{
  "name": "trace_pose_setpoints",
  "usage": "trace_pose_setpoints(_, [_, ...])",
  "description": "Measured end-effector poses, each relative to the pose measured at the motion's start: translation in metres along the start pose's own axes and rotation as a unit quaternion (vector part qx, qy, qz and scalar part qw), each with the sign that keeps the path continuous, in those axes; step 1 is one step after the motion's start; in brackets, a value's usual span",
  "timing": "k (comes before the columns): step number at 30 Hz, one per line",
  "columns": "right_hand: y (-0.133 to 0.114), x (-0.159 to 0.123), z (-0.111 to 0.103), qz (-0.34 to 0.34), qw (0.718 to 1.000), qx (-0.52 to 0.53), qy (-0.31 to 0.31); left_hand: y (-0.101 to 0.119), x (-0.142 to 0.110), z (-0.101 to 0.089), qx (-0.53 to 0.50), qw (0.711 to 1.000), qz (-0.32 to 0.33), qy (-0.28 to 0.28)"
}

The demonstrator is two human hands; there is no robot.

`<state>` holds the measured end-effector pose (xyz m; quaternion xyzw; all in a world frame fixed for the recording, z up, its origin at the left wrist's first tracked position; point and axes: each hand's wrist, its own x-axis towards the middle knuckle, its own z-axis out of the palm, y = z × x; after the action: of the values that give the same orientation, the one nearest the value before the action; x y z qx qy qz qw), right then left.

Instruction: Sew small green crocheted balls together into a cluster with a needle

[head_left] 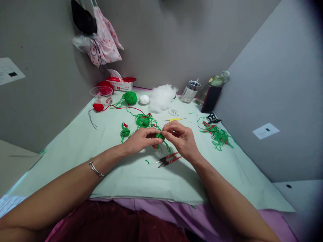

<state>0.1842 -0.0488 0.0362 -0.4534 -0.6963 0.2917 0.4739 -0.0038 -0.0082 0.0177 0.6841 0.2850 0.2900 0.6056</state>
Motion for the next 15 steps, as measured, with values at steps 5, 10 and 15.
trace_pose_setpoints(5, [-0.0011, -0.0018, 0.0030, -0.025, 0.999, -0.032, -0.008, -0.0036, -0.0010, 0.0019, 0.025, 0.999, 0.024, 0.002])
trace_pose_setpoints(10, [0.0011, 0.0016, 0.0011, -0.010, 1.000, -0.004, -0.003, -0.0009, -0.0008, -0.0034, 0.003, 1.000, 0.000, -0.009])
trace_pose_setpoints(15, [-0.0010, 0.0048, 0.0009, 0.004, 0.999, 0.039, 0.006, -0.0054, 0.0007, 0.0000, -0.082, 0.996, -0.023, -0.019])
